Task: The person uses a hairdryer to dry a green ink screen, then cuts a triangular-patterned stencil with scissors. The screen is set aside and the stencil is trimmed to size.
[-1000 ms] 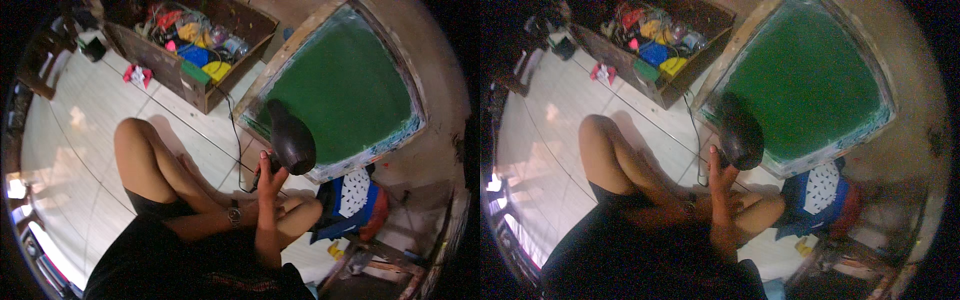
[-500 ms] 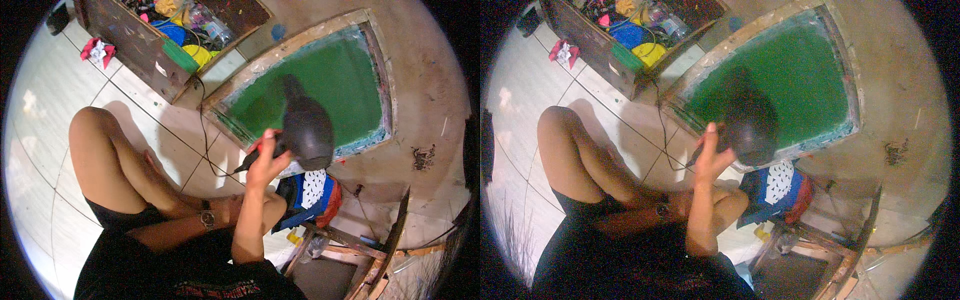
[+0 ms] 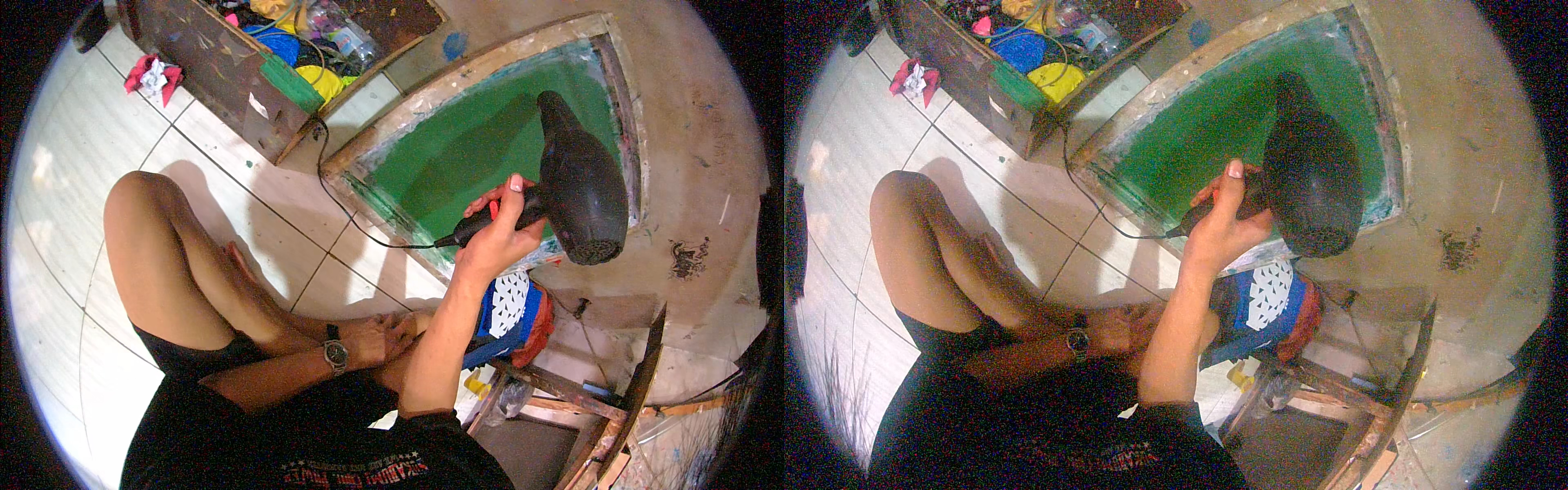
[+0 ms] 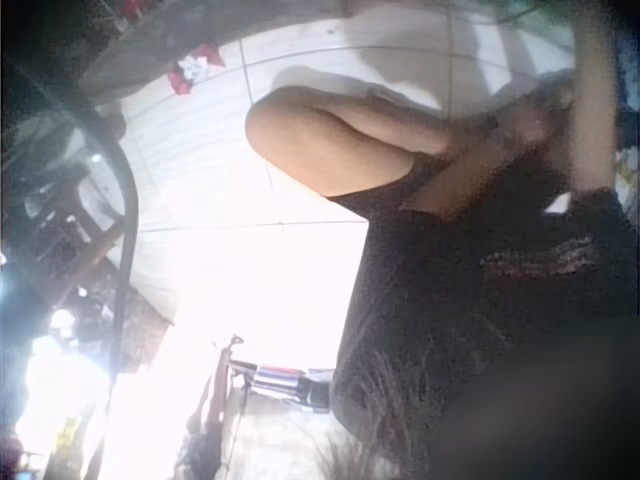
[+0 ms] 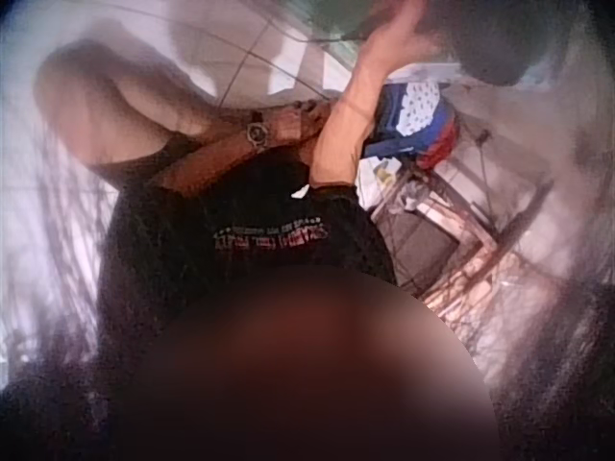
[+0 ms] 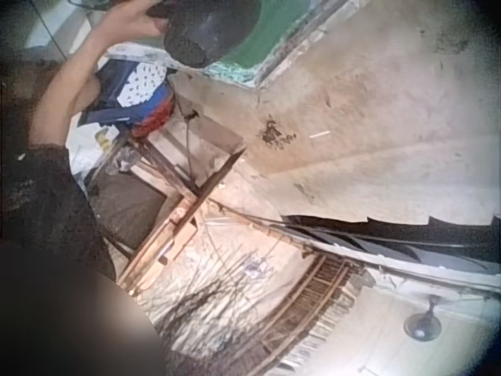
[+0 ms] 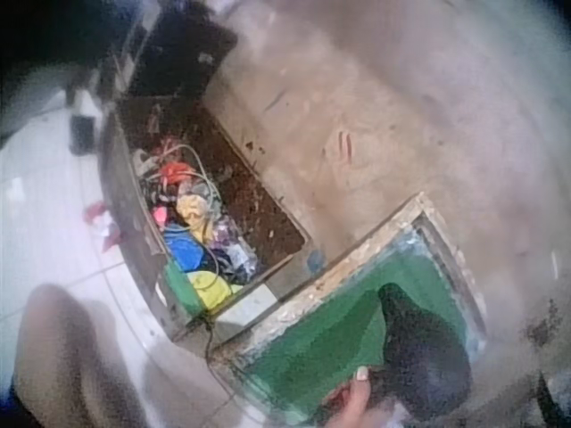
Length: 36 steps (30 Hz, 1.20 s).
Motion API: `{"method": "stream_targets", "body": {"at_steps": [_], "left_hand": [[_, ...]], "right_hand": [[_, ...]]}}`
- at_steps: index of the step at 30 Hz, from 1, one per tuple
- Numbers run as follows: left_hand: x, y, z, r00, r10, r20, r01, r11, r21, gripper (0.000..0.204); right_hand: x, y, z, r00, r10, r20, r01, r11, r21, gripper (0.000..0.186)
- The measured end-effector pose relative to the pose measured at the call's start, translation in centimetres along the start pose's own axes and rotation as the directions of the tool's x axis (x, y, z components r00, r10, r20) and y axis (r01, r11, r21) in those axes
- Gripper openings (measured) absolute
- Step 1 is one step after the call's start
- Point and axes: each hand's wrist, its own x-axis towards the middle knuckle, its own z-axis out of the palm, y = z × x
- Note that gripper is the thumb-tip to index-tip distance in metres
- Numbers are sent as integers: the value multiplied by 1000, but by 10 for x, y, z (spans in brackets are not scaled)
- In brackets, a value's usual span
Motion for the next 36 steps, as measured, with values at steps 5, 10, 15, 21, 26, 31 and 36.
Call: {"method": "stream_targets", "body": {"at_steps": [5,10,15,21,26,31,36], "left_hand": [[4,4,8,998,-67,7,67,998,8,43],[1,1,16,996,-50,-76,50,999,5,41],[1,2,17,996,-78,-46,78,997,1,42],[3,5,13,994,-81,-75,86,994,68,43],[4,3,13,994,-89,-56,90,996,7,43],[2,8,17,988,-88,-128,83,996,-45,42],[0,10,21,983,-91,-161,89,996,-16,40]], "right_hand": [[0,0,2,1000,-7,-6,7,1000,6,21],[-1,-3,3,1000,5,23,-5,1000,12,20],[-3,-1,3,1000,15,17,-15,1000,8,20],[-6,3,1,1000,18,25,-18,1000,-16,21],[-9,4,2,999,22,27,-23,1000,7,21],[-13,2,-2,999,20,30,-20,1000,13,20],[-20,5,-4,999,25,22,-24,998,-53,20]]}}
